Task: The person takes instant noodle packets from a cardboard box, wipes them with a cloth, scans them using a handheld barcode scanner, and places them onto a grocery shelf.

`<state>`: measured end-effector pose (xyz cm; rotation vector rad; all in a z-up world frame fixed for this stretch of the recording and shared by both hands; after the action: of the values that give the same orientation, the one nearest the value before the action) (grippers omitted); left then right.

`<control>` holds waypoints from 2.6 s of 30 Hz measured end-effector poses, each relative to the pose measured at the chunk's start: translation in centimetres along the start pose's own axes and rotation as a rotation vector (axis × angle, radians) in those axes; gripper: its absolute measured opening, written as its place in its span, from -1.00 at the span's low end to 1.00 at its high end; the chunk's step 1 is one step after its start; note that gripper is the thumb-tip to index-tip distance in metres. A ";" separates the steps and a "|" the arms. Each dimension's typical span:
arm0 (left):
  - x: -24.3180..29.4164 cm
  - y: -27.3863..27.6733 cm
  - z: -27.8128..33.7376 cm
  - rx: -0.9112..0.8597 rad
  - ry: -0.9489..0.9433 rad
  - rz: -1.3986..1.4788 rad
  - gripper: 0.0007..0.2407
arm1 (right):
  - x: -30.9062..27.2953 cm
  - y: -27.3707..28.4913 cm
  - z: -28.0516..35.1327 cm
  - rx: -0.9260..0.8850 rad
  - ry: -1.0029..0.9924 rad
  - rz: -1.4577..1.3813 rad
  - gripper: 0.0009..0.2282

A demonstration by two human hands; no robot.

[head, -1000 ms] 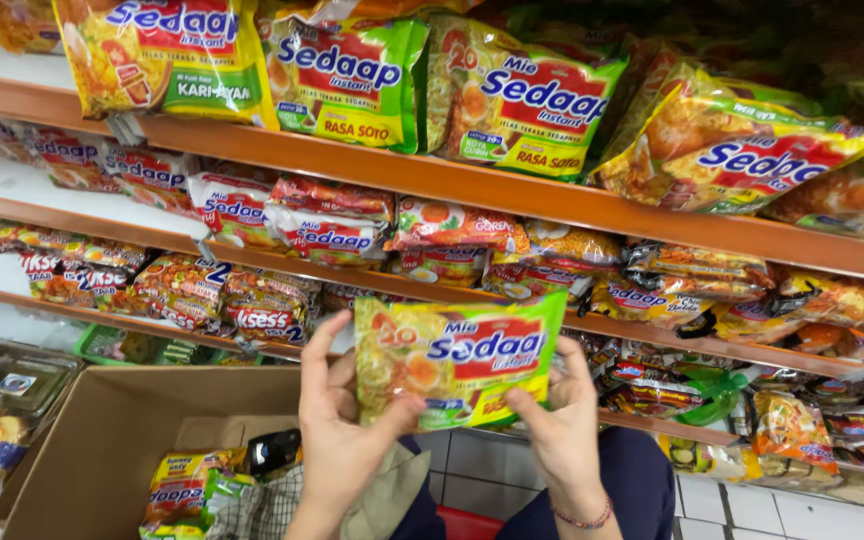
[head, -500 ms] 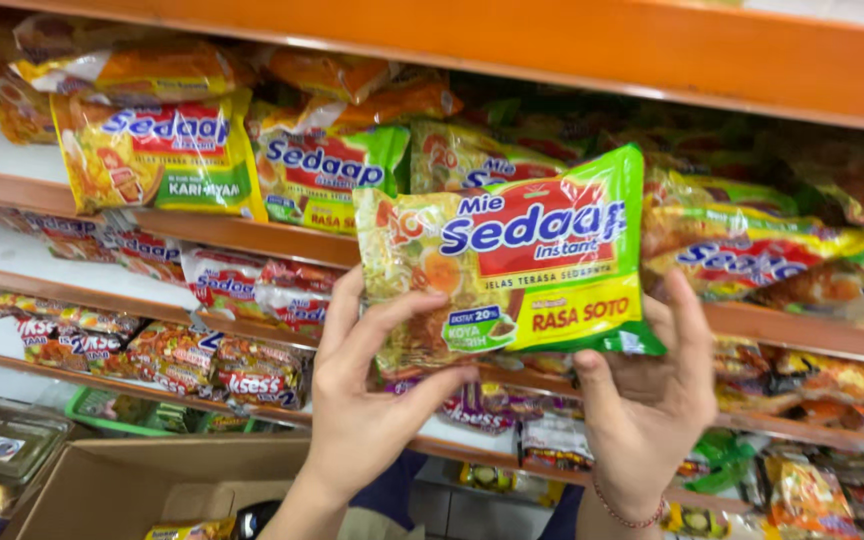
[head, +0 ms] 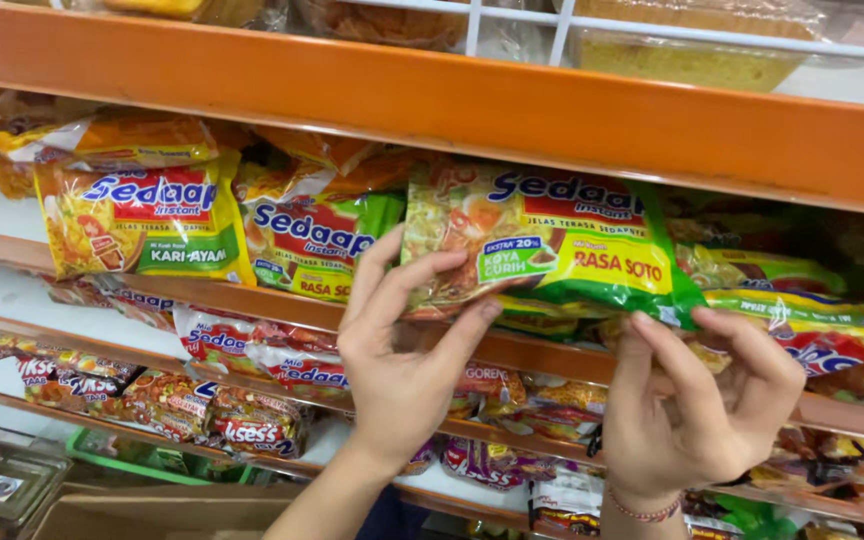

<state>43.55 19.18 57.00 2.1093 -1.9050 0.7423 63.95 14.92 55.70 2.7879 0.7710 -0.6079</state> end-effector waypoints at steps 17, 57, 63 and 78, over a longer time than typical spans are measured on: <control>-1.7 -1.7 0.4 0.054 -0.126 -0.032 -0.74 | -0.2 -4.3 5.3 -0.252 0.202 0.107 -0.47; -3.1 -2.5 4.3 -0.412 -0.532 -0.921 -0.62 | -0.2 -5.7 4.1 -0.381 0.073 -0.128 -0.54; 1.1 4.0 9.4 -0.464 -0.453 -0.934 -0.59 | -1.7 -4.0 7.0 -0.504 -0.040 -0.301 -0.62; 5.3 32.4 27.0 -0.639 0.372 -1.366 -0.68 | -12.5 -8.3 25.9 -1.150 -0.290 -0.692 -0.72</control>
<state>18.42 -2.92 30.76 1.9843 -0.1782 0.1195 41.14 9.06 37.27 1.3476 1.4196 -0.4186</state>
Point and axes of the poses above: each hand's wrist, its own z-axis away from the middle knuckle, its own y-axis out of the back of the hand, x = y × z, the point moved 5 cm from there along -z, towards the middle knuckle, and after that the axes turned 13 degrees about -y, right-handed, at the moved point
